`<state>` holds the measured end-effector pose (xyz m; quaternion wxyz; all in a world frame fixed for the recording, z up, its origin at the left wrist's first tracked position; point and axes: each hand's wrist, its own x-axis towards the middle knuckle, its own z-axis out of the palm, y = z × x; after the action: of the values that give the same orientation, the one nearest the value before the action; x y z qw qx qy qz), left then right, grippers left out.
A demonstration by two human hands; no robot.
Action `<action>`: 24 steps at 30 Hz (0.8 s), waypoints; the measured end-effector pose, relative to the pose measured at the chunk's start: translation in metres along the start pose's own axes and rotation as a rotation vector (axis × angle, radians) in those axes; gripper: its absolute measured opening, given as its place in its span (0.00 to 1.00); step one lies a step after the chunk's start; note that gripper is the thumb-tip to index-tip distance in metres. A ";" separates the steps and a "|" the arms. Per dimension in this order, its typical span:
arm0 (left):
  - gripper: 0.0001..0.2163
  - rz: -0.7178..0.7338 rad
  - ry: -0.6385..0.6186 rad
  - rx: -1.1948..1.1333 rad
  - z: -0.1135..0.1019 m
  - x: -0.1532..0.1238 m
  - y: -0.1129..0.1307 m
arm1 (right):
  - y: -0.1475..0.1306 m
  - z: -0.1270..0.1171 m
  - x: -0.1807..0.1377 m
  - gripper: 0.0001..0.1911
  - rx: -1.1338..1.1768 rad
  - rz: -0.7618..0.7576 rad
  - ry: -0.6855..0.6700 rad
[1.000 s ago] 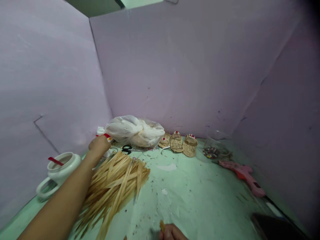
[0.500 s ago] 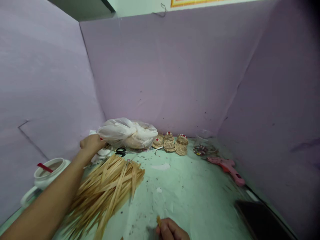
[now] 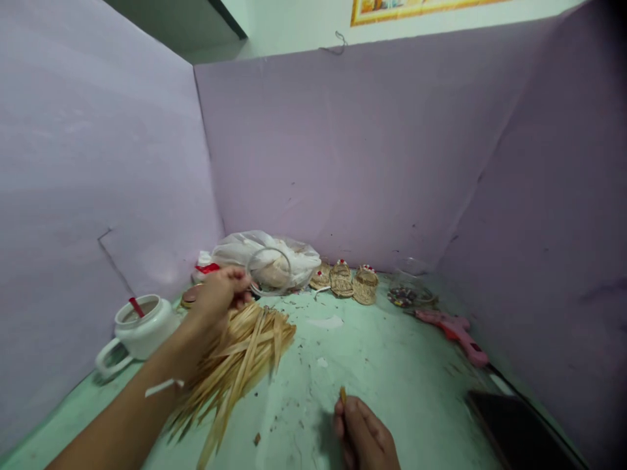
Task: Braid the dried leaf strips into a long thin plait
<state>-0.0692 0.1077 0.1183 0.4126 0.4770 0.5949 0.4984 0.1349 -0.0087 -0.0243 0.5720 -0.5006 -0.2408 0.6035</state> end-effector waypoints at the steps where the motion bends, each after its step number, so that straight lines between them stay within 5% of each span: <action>1: 0.04 -0.114 -0.125 -0.146 0.012 -0.013 -0.011 | -0.006 -0.002 -0.001 0.19 0.013 -0.021 0.021; 7: 0.05 -0.615 -0.319 -0.469 0.072 -0.079 -0.071 | -0.040 -0.009 -0.006 0.16 0.130 -0.172 -0.046; 12: 0.03 -0.687 -0.322 -0.488 0.089 -0.088 -0.093 | -0.043 -0.008 -0.005 0.16 0.120 -0.153 -0.086; 15: 0.07 -0.401 -0.326 -0.269 0.088 -0.096 -0.105 | -0.040 -0.010 -0.002 0.17 0.147 -0.092 -0.066; 18: 0.15 0.156 -0.258 0.131 0.082 -0.108 -0.116 | -0.035 -0.011 0.000 0.18 0.212 0.008 -0.064; 21: 0.15 0.673 -0.369 0.453 0.079 -0.114 -0.121 | -0.028 -0.007 0.000 0.17 0.268 0.090 -0.101; 24: 0.11 0.874 -0.444 0.609 0.080 -0.113 -0.120 | -0.023 -0.003 -0.002 0.15 0.282 0.114 -0.128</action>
<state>0.0120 0.0073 -0.0111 0.1273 0.8689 0.3584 0.3169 0.1474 -0.0057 -0.0054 0.5850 -0.3888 -0.1608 0.6934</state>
